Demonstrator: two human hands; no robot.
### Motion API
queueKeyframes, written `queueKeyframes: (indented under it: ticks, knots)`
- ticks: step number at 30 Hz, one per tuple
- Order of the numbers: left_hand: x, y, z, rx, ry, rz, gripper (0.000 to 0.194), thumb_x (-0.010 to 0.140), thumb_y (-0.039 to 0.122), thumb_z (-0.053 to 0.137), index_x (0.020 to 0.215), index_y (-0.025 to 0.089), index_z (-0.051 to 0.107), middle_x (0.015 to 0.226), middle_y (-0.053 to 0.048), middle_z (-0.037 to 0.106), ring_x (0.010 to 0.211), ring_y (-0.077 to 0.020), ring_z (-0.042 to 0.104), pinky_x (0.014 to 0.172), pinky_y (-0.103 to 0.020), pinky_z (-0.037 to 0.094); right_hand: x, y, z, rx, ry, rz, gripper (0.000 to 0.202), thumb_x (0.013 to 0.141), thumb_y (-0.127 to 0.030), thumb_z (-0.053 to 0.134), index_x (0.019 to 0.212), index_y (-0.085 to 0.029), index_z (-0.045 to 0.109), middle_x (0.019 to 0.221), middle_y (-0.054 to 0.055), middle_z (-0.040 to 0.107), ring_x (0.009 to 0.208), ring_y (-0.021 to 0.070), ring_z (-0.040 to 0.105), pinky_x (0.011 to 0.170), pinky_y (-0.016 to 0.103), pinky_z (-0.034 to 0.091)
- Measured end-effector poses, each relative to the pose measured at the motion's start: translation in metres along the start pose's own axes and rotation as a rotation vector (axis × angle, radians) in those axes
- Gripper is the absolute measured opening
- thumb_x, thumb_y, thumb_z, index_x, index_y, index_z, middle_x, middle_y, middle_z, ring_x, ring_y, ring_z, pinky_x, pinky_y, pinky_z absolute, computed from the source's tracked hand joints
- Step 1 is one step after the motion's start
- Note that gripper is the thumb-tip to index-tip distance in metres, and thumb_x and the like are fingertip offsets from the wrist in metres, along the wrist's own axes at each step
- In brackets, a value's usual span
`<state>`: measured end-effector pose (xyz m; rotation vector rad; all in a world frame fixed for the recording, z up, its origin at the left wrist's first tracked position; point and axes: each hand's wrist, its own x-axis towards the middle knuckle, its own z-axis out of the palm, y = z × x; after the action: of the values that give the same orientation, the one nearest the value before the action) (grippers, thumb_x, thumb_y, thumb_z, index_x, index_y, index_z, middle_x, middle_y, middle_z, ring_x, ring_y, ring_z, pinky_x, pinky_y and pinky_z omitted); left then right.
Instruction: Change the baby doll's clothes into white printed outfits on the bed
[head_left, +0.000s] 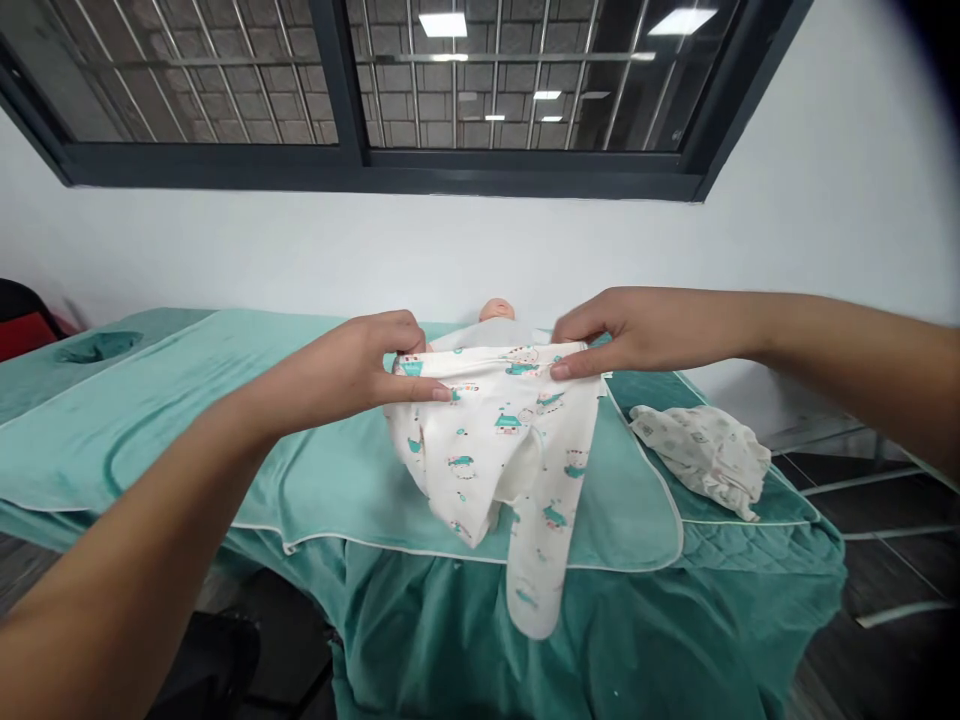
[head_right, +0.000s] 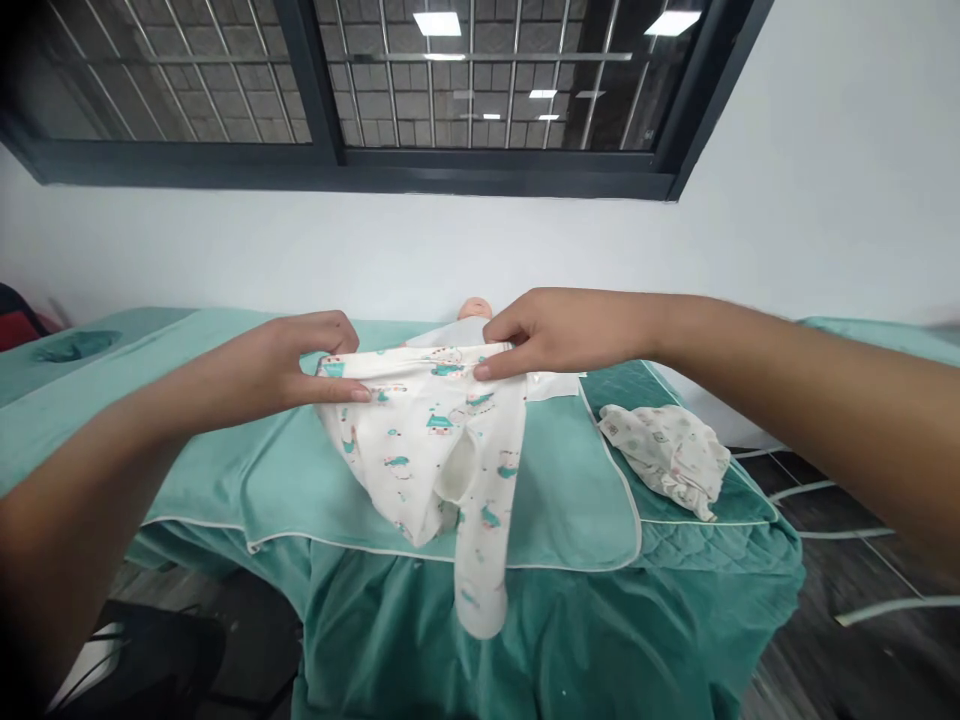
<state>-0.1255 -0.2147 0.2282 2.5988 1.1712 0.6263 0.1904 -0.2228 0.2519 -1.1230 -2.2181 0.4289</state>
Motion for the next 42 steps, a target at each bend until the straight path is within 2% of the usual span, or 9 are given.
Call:
queueKeyframes:
  ticks: [4, 13, 23, 26, 30, 34, 37, 41, 42]
  knots:
    - [-0.002, -0.008, 0.002, -0.06, 0.066, -0.118, 0.038, 0.084, 0.055, 0.061, 0.069, 0.021, 0.055, 0.064, 0.002, 0.051, 0.06, -0.0127, 0.046, 0.054, -0.024, 0.033, -0.004, 0.0, -0.004, -0.037, -0.266, 0.072, 0.04, 0.079, -0.058, 0.07, 0.067, -0.021, 0.063, 0.06, -0.004, 0.049, 0.059, 0.0103, 0.048, 0.053, 0.026, 0.034]
    - [0.013, 0.004, 0.006, -0.627, 0.668, 0.067, 0.024, 0.084, 0.038, 0.072, 0.084, 0.022, 0.055, 0.074, 0.003, 0.056, 0.069, -0.011, 0.054, 0.061, -0.025, 0.041, 0.002, -0.034, -0.007, 0.072, 0.169, -0.046, 0.034, 0.08, -0.051, 0.075, 0.072, -0.019, 0.064, 0.06, -0.003, 0.054, 0.054, 0.0084, 0.045, 0.048, 0.025, 0.03]
    - [0.035, 0.04, 0.035, -1.011, 0.519, 0.112, 0.028, 0.094, 0.038, 0.053, 0.119, 0.025, 0.059, 0.101, -0.003, 0.065, 0.088, -0.0191, 0.065, 0.073, -0.032, 0.051, 0.042, -0.042, 0.065, 0.326, 0.271, -0.115, 0.038, 0.074, -0.044, 0.081, 0.082, -0.022, 0.051, 0.073, -0.003, 0.052, 0.074, 0.015, 0.056, 0.064, 0.028, 0.046]
    - [0.031, 0.025, 0.066, -0.938, 0.608, 0.069, 0.046, 0.086, 0.042, 0.065, 0.128, 0.027, 0.053, 0.116, -0.005, 0.065, 0.108, -0.0262, 0.064, 0.086, -0.038, 0.052, 0.054, -0.037, 0.072, 0.401, 0.361, -0.115, 0.035, 0.082, -0.043, 0.073, 0.077, -0.023, 0.044, 0.073, -0.003, 0.049, 0.075, 0.0145, 0.054, 0.065, 0.028, 0.046]
    - [0.018, 0.003, 0.124, -0.795, 0.316, -0.146, 0.041, 0.08, 0.036, 0.071, 0.117, 0.022, 0.062, 0.111, -0.007, 0.07, 0.104, -0.03, 0.065, 0.087, -0.041, 0.053, 0.071, -0.014, 0.065, 0.554, 0.525, -0.062, 0.036, 0.086, -0.045, 0.067, 0.077, -0.025, 0.038, 0.074, -0.003, 0.049, 0.077, 0.0146, 0.055, 0.065, 0.028, 0.048]
    - [0.006, -0.009, 0.15, -0.721, 0.509, -0.234, 0.036, 0.083, 0.032, 0.066, 0.117, 0.022, 0.063, 0.123, -0.006, 0.065, 0.116, -0.0277, 0.059, 0.1, -0.041, 0.046, 0.07, 0.036, 0.076, 0.677, 0.638, 0.119, 0.031, 0.084, -0.045, 0.065, 0.079, -0.026, 0.041, 0.077, -0.002, 0.054, 0.08, 0.0166, 0.061, 0.067, 0.03, 0.052]
    - [0.005, -0.016, 0.144, -0.817, 0.681, -0.238, 0.039, 0.079, 0.03, 0.069, 0.117, 0.024, 0.061, 0.13, -0.005, 0.061, 0.118, -0.0243, 0.057, 0.097, -0.035, 0.047, 0.041, 0.067, 0.114, 0.839, 0.486, 0.439, 0.022, 0.083, -0.042, 0.064, 0.085, -0.024, 0.051, 0.086, 0.003, 0.063, 0.078, 0.0174, 0.064, 0.065, 0.032, 0.055]
    - [0.018, -0.033, 0.141, -0.854, 0.748, -0.524, 0.024, 0.078, 0.03, 0.066, 0.099, 0.023, 0.057, 0.095, 0.0, 0.065, 0.082, -0.017, 0.061, 0.071, -0.028, 0.049, -0.008, 0.078, 0.167, 0.77, -0.516, 0.718, 0.028, 0.087, -0.048, 0.056, 0.09, -0.021, 0.052, 0.073, 0.004, 0.068, 0.057, 0.0157, 0.062, 0.049, 0.026, 0.048]
    - [0.023, -0.04, 0.144, -0.815, 0.735, -0.614, 0.024, 0.078, 0.032, 0.066, 0.097, 0.023, 0.055, 0.09, 0.001, 0.063, 0.079, -0.0163, 0.06, 0.07, -0.027, 0.049, -0.012, 0.079, 0.173, 0.68, -0.61, 0.697, 0.031, 0.085, -0.051, 0.059, 0.09, -0.021, 0.05, 0.069, 0.002, 0.067, 0.053, 0.0155, 0.061, 0.047, 0.026, 0.047]
